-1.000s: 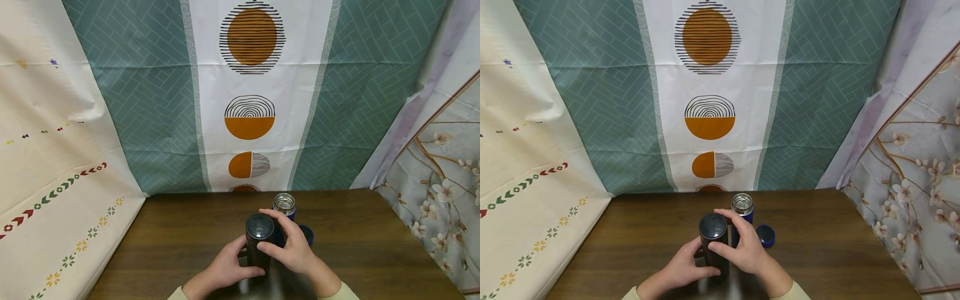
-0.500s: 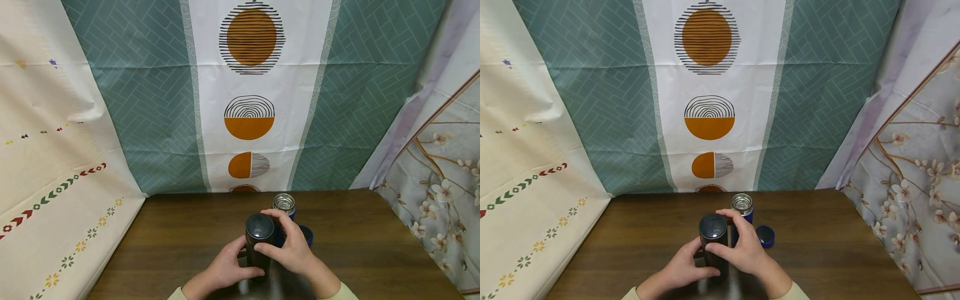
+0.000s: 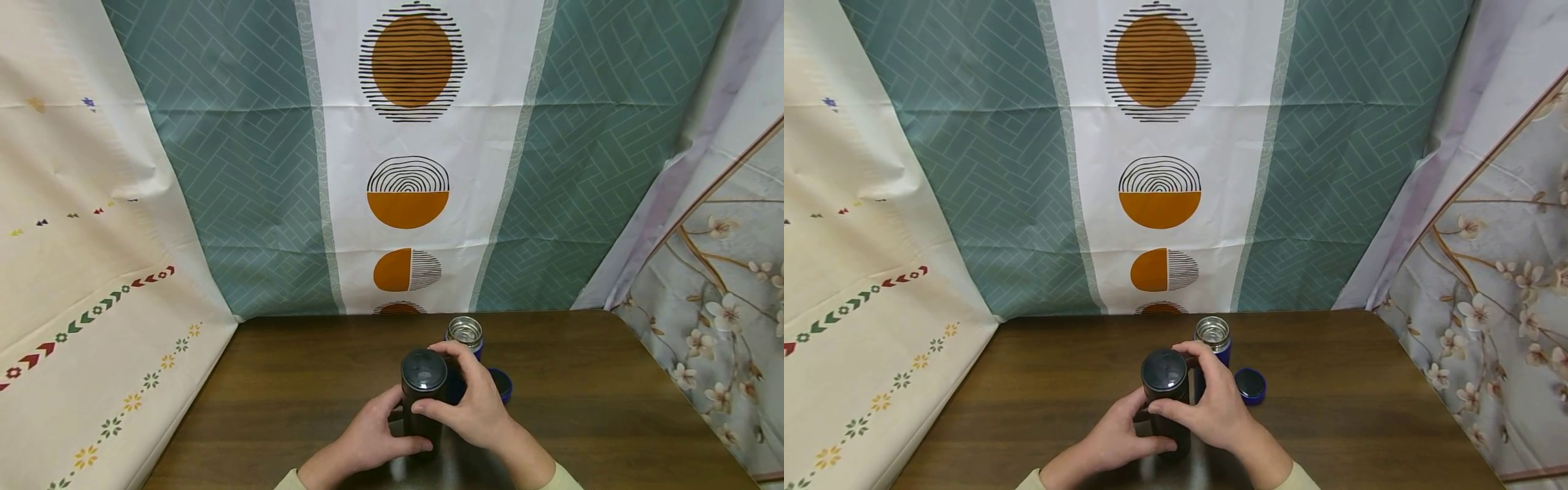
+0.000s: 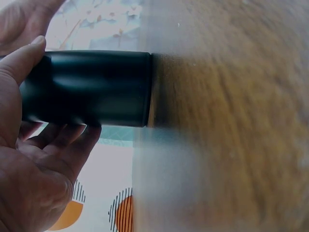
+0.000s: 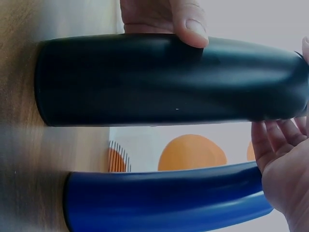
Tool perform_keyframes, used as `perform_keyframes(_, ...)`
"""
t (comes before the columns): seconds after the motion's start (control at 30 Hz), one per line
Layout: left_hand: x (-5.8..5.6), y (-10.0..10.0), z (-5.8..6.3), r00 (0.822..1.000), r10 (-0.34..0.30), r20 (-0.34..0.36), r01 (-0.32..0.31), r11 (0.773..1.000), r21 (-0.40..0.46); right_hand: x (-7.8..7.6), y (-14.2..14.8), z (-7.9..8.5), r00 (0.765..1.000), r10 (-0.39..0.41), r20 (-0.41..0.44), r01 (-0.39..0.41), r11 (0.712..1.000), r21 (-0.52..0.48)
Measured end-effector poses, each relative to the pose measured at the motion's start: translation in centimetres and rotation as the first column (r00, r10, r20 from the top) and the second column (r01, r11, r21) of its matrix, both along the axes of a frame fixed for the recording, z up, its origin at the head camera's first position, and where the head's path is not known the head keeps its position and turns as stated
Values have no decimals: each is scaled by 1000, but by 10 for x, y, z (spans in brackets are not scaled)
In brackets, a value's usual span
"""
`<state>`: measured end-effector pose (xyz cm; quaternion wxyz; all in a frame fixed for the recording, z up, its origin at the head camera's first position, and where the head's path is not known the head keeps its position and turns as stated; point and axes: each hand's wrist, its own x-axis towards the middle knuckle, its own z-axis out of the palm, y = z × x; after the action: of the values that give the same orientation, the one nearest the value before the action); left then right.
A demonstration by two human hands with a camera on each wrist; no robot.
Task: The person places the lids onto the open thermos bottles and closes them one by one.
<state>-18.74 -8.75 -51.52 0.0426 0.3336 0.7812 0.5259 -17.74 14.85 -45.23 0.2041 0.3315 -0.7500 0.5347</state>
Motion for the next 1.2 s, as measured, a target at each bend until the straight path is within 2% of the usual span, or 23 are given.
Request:
perform_keyframes(0.13, 0, 0, 1, 1000, -5, 15, 5, 1000, -1, 2, 1, 0, 1000, -14, 19, 14, 1000, 13)
perform_keyframes(0.2, 0, 0, 1, 1000, -6, 23, 6, 1000, 0, 2, 2, 1, 999, 6, 34, -7, 1000, 15)
perform_keyframes(0.3, 0, 0, 1, 999, -7, 36, 7, 1000, -1, 1, 2, 1, 994, 82, 66, -83, 997, 4)
perform_keyframes(0.43, 0, 0, 1, 998, -7, 55, 7, 1000, -6, -1, 3, 1, 976, 197, 94, -196, 980, -21)
perform_keyframes(0.6, -1, 0, 1, 998, -10, 58, 10, 1000, -7, 0, 4, 1, 963, 252, 93, -249, 967, -45)
perform_keyframes(0.87, -1, -2, 0, 1000, -8, 15, 8, 1000, -9, 1, 5, 3, 963, 240, 119, -236, 970, -50)
perform_keyframes(1.03, -1, -4, 1, 1000, -3, -24, 3, 1000, -22, 1, 5, 3, 973, 203, 109, -200, 979, -39)
perform_keyframes(1.2, -1, -5, 2, 1000, -6, -31, 5, 1000, -24, 1, 6, 3, 979, 173, 106, -171, 985, -29)
